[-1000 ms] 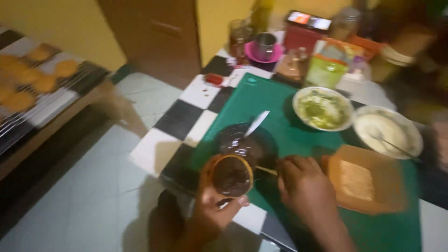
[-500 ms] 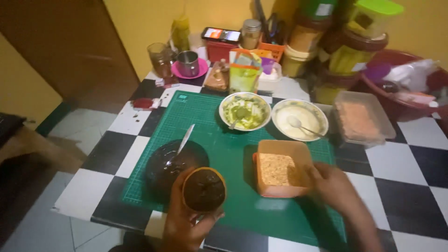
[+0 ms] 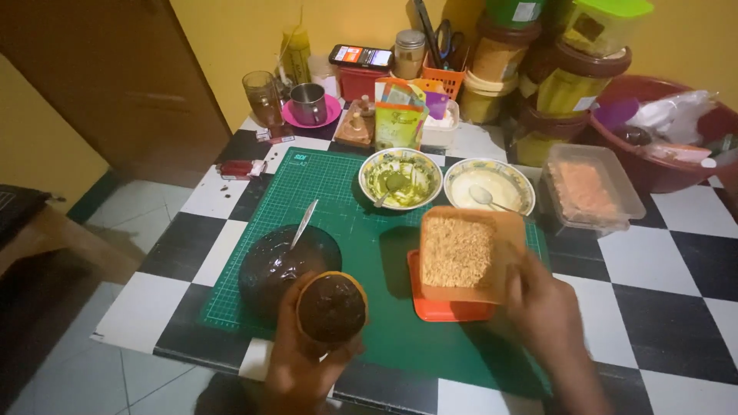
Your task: Applying chocolate frosting to a donut with a spoon and then dipping it into sprinkles before placing it in a tray.
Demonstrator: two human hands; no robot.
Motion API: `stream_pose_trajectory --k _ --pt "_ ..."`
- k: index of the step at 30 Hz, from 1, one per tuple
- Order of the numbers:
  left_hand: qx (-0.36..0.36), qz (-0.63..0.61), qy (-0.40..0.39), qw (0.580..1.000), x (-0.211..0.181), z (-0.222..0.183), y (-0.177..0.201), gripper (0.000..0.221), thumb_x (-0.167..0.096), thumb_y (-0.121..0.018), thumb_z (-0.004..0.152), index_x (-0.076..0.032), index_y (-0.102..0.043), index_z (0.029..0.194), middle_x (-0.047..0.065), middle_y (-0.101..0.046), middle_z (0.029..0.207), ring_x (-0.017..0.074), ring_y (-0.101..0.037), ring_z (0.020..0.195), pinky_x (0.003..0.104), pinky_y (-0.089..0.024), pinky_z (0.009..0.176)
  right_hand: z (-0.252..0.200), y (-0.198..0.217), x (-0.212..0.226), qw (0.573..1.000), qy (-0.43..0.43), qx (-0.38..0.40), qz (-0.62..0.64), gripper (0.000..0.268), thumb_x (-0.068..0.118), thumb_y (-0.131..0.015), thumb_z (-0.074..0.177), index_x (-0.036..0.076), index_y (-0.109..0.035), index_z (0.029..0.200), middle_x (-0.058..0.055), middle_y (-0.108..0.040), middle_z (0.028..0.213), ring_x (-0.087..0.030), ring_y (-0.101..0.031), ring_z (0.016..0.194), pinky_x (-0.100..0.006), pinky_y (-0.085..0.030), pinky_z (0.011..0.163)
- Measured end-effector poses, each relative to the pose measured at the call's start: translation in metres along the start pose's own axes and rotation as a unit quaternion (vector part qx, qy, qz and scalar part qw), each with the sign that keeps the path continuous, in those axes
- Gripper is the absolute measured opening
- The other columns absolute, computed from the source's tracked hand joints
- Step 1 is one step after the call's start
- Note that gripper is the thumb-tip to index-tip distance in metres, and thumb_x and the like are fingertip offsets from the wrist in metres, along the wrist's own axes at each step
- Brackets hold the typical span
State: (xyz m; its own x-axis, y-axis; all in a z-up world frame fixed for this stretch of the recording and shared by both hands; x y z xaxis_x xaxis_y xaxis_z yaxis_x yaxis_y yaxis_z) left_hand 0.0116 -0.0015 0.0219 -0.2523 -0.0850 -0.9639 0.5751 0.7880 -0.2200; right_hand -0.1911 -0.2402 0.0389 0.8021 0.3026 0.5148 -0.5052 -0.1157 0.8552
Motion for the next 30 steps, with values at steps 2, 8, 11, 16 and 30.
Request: stream_pose_trajectory --k 2,8,11,16,30 --pt "-0.007 0.002 0.027 1.0 -0.007 -0.003 0.001 0.115 0.018 -0.086 0.054 -0.024 -0.043 0.152 0.01 -0.066 0.145 0.0324 -0.072 0.128 0.045 -0.064 0.098 -0.009 0.005 0.014 1.0 0.004 -0.003 0.018 0.054 0.031 -0.042 0.092 0.029 -0.06 0.142 -0.023 -0.072 0.115 -0.049 -0.068 0.096 -0.054 -0.05 0.08" --pt "0.057 0.02 -0.057 0.997 0.003 0.001 0.007 0.112 0.014 -0.087 0.058 -0.022 -0.038 0.152 0.012 -0.065 0.144 0.0298 -0.073 0.126 0.041 -0.064 0.095 -0.013 0.005 0.024 0.993 -0.088 0.063 0.051 0.046 0.03 -0.044 0.103 0.022 -0.057 0.146 -0.018 -0.073 0.122 -0.035 -0.07 0.104 -0.05 -0.056 0.084" --pt "0.009 -0.008 0.043 0.999 -0.006 -0.005 0.004 0.116 0.02 -0.085 0.058 -0.028 -0.039 0.154 0.013 -0.071 0.141 0.0337 -0.075 0.123 0.045 -0.066 0.089 -0.012 0.003 0.02 0.993 -0.074 0.083 0.037 0.049 0.028 -0.04 0.101 0.03 -0.055 0.147 -0.023 -0.075 0.106 -0.036 -0.074 0.088 -0.049 -0.06 0.076" --pt "0.088 -0.035 -0.06 0.994 0.013 0.0 0.014 0.111 0.014 -0.086 0.063 -0.02 -0.033 0.155 0.017 -0.068 0.142 0.0323 -0.073 0.122 0.043 -0.064 0.092 -0.016 0.01 0.032 0.992 -0.073 0.104 0.002 0.042 0.025 -0.045 0.105 0.025 -0.052 0.147 -0.017 -0.077 0.104 -0.029 -0.075 0.089 -0.041 -0.063 0.07" --pt "0.108 -0.025 -0.054 0.992 0.02 0.0 0.007 0.106 0.01 -0.087 0.065 -0.019 -0.036 0.153 0.013 -0.068 0.139 0.0263 -0.074 0.118 0.038 -0.061 0.096 0.021 -0.011 0.006 0.99 -0.035 0.127 -0.044 0.045 0.037 -0.044 0.098 0.021 -0.066 0.134 -0.018 -0.072 0.127 -0.038 -0.069 0.113 -0.048 -0.052 0.093"
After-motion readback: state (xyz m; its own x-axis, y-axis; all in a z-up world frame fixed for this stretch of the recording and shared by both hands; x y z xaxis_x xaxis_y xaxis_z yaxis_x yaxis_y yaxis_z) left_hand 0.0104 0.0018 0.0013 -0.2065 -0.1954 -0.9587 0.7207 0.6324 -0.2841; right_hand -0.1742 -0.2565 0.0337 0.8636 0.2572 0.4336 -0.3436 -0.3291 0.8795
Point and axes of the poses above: each hand's wrist, its own z-axis towards the middle knuckle, its own y-axis out of the back of the hand, x = y × z, the point moved 2 cm from there along z, towards the middle knuckle
